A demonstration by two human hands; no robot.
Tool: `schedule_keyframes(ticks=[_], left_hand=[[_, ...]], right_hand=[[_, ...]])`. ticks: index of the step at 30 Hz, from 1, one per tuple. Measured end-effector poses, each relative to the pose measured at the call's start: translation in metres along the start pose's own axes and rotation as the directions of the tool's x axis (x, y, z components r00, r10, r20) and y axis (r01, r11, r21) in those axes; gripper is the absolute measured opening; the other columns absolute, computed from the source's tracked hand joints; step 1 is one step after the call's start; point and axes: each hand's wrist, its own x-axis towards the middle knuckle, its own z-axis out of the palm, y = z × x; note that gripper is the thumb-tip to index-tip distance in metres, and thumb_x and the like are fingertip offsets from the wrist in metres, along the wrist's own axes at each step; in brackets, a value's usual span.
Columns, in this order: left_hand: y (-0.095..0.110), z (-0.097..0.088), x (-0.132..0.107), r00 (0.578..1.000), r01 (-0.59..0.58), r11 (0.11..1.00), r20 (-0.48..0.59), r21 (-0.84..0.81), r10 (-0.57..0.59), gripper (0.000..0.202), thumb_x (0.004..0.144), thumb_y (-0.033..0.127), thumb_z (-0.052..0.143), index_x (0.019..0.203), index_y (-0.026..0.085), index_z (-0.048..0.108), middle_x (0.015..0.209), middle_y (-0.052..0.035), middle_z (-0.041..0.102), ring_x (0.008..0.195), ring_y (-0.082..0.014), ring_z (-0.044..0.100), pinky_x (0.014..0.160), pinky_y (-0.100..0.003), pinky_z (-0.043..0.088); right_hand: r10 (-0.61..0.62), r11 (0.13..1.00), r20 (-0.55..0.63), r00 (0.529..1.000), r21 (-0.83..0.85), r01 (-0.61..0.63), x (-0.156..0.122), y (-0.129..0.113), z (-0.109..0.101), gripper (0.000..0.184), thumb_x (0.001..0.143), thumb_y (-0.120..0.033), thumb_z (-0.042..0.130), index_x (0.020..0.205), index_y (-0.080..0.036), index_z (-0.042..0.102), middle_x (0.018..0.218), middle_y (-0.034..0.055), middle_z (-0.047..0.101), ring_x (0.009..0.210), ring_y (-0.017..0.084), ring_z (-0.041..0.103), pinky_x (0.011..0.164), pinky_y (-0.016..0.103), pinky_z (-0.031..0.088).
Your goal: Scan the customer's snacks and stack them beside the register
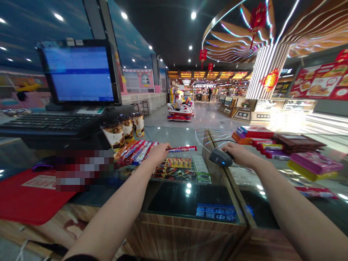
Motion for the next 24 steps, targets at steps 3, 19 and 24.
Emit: schedule_keyframes(ticks=[3, 19, 24], left_hand=[[0.000, 0.000, 0.000, 1.000, 0.000, 1.000, 0.001, 0.005, 0.000, 0.026, 0.088, 0.024, 0.049, 0.108, 0.025, 0.067, 0.110, -0.0048, 0.070, 0.101, -0.0207, 0.064, 0.086, -0.029, 0.047], [-0.006, 0.003, 0.003, 1.000, -0.002, 1.000, 0.000, 0.002, 0.002, 0.025, 0.087, 0.025, 0.050, 0.107, 0.025, 0.066, 0.105, -0.0056, 0.070, 0.097, -0.0219, 0.064, 0.082, -0.030, 0.048], [-0.007, 0.004, 0.004, 1.000, -0.009, 1.000, 0.002, -0.013, 0.009, 0.024, 0.088, 0.027, 0.050, 0.106, 0.025, 0.066, 0.105, -0.0059, 0.070, 0.097, -0.0219, 0.065, 0.082, -0.030, 0.048]], right_hand=[[-0.035, 0.995, 0.031, 0.999, 0.093, 0.031, -0.002, 0.004, 0.001, 0.038, 0.072, -0.009, 0.057, 0.108, -0.020, 0.062, 0.109, 0.0100, 0.058, 0.100, 0.023, 0.055, 0.087, 0.031, 0.042], [-0.149, 0.967, 0.108, 0.983, 0.224, 0.122, -0.002, -0.023, -0.010, 0.052, 0.063, -0.001, 0.056, 0.111, -0.020, 0.067, 0.125, 0.0100, 0.059, 0.116, 0.025, 0.054, 0.103, 0.038, 0.037], [-0.185, 0.962, 0.134, 0.974, 0.229, 0.152, -0.004, -0.044, -0.017, 0.062, 0.063, -0.001, 0.054, 0.121, -0.017, 0.066, 0.135, 0.0131, 0.055, 0.123, 0.027, 0.051, 0.107, 0.040, 0.035]])
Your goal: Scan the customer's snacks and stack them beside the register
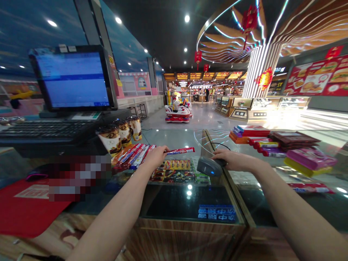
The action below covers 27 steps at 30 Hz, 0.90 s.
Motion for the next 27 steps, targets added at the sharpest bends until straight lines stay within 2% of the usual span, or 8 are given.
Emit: schedule_keyframes(ticks=[4, 9, 16, 22, 27], left_hand=[[0.003, -0.003, -0.001, 1.000, 0.004, 1.000, -0.001, 0.017, -0.004, 0.024, 0.088, 0.026, 0.050, 0.106, 0.025, 0.067, 0.107, -0.0062, 0.070, 0.100, -0.0223, 0.064, 0.084, -0.031, 0.048], [0.006, -0.007, -0.003, 1.000, 0.015, 0.999, 0.015, 0.030, -0.016, 0.025, 0.089, 0.026, 0.049, 0.107, 0.025, 0.066, 0.108, -0.0057, 0.070, 0.100, -0.0223, 0.064, 0.084, -0.031, 0.048], [0.006, -0.007, -0.004, 1.000, 0.010, 1.000, 0.011, 0.006, -0.010, 0.024, 0.088, 0.025, 0.050, 0.106, 0.025, 0.067, 0.106, -0.0059, 0.071, 0.098, -0.0213, 0.064, 0.084, -0.030, 0.048], [0.008, -0.009, -0.005, 1.000, 0.019, 1.000, 0.018, 0.014, -0.020, 0.024, 0.088, 0.025, 0.050, 0.106, 0.024, 0.067, 0.108, -0.0066, 0.070, 0.099, -0.0224, 0.065, 0.085, -0.031, 0.048], [0.005, -0.006, -0.003, 1.000, 0.016, 1.000, 0.017, 0.001, -0.017, 0.024, 0.089, 0.026, 0.050, 0.106, 0.025, 0.067, 0.107, -0.0065, 0.070, 0.099, -0.0217, 0.065, 0.085, -0.031, 0.048]], right_hand=[[-0.013, 0.999, 0.029, 0.999, -0.048, 0.014, 0.000, -0.022, -0.004, 0.069, 0.061, -0.004, 0.055, 0.128, -0.020, 0.061, 0.137, 0.0110, 0.054, 0.125, 0.027, 0.050, 0.106, 0.041, 0.035], [-0.075, 0.994, 0.053, 0.996, -0.082, 0.079, 0.002, -0.043, -0.004, 0.066, 0.065, -0.012, 0.057, 0.130, -0.025, 0.059, 0.136, 0.0092, 0.055, 0.124, 0.030, 0.049, 0.101, 0.049, 0.035], [-0.103, 0.979, 0.083, 0.991, -0.168, 0.116, 0.000, -0.066, -0.006, 0.068, 0.071, -0.019, 0.059, 0.138, -0.028, 0.051, 0.111, 0.0105, 0.060, 0.103, 0.028, 0.056, 0.089, 0.044, 0.038], [-0.152, 0.973, 0.098, 0.983, -0.161, 0.167, -0.004, -0.086, -0.006, 0.066, 0.075, -0.025, 0.060, 0.140, -0.028, 0.050, 0.107, 0.0106, 0.060, 0.099, 0.028, 0.056, 0.086, 0.042, 0.037], [-0.164, 0.973, 0.097, 0.982, -0.151, 0.177, -0.008, -0.095, -0.006, 0.065, 0.075, -0.025, 0.060, 0.140, -0.027, 0.050, 0.106, 0.0113, 0.061, 0.096, 0.028, 0.057, 0.087, 0.042, 0.036]])
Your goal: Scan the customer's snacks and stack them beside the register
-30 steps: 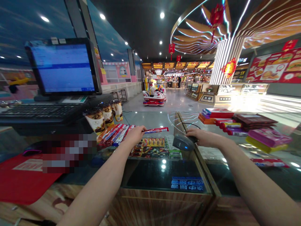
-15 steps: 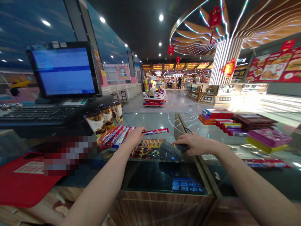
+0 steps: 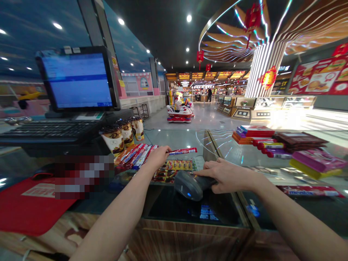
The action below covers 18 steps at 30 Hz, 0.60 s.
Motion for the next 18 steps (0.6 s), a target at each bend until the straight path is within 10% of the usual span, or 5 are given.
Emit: schedule_keyframes(ticks=[11, 18], left_hand=[[-0.002, 0.002, 0.001, 1.000, -0.011, 1.000, -0.003, 0.009, 0.011, 0.025, 0.088, 0.026, 0.049, 0.107, 0.025, 0.066, 0.107, -0.0064, 0.070, 0.099, -0.0214, 0.064, 0.086, -0.030, 0.048], [-0.001, 0.002, 0.000, 1.000, -0.010, 1.000, 0.001, 0.011, 0.010, 0.026, 0.088, 0.027, 0.048, 0.107, 0.025, 0.066, 0.108, -0.0066, 0.070, 0.100, -0.0220, 0.065, 0.085, -0.031, 0.048]], right_hand=[[0.014, 0.960, 0.005, 1.000, 0.278, -0.014, -0.003, 0.012, -0.005, 0.079, 0.072, -0.038, 0.073, 0.144, -0.032, 0.041, 0.129, 0.0066, 0.057, 0.115, 0.028, 0.053, 0.099, 0.041, 0.037], [0.139, 0.860, -0.105, 0.985, 0.505, -0.068, 0.015, 0.041, -0.002, 0.047, 0.092, -0.036, 0.048, 0.138, -0.025, 0.051, 0.135, 0.0054, 0.058, 0.118, 0.024, 0.056, 0.103, 0.038, 0.041]])
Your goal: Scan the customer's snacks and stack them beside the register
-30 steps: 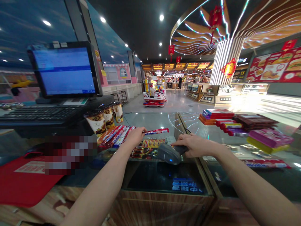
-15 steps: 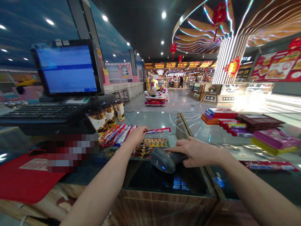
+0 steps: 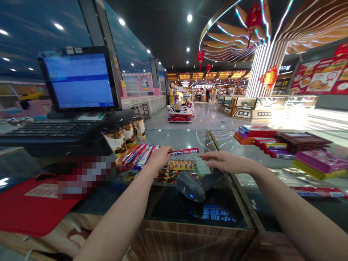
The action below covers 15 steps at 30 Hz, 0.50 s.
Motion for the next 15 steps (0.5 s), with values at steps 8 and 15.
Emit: schedule_keyframes(ticks=[8, 15], left_hand=[[0.004, -0.004, -0.004, 1.000, 0.002, 1.000, 0.006, 0.029, -0.002, 0.026, 0.085, 0.022, 0.052, 0.107, 0.025, 0.065, 0.110, -0.0072, 0.069, 0.102, -0.0228, 0.063, 0.089, -0.034, 0.047], [0.005, -0.004, -0.006, 1.000, -0.001, 0.998, 0.006, 0.056, 0.001, 0.026, 0.085, 0.021, 0.052, 0.108, 0.025, 0.064, 0.110, -0.0074, 0.067, 0.101, -0.0224, 0.063, 0.088, -0.034, 0.047]], right_hand=[[0.151, 0.983, -0.114, 0.982, -0.090, -0.161, 0.060, 0.041, 0.005, 0.049, 0.083, -0.012, 0.051, 0.130, -0.020, 0.060, 0.121, 0.0068, 0.067, 0.114, 0.024, 0.059, 0.099, 0.037, 0.044], [0.364, 0.931, -0.165, 0.917, 0.054, -0.360, 0.088, 0.056, 0.015, 0.053, 0.083, -0.008, 0.048, 0.136, -0.011, 0.053, 0.123, 0.0124, 0.066, 0.107, 0.021, 0.063, 0.092, 0.030, 0.047]])
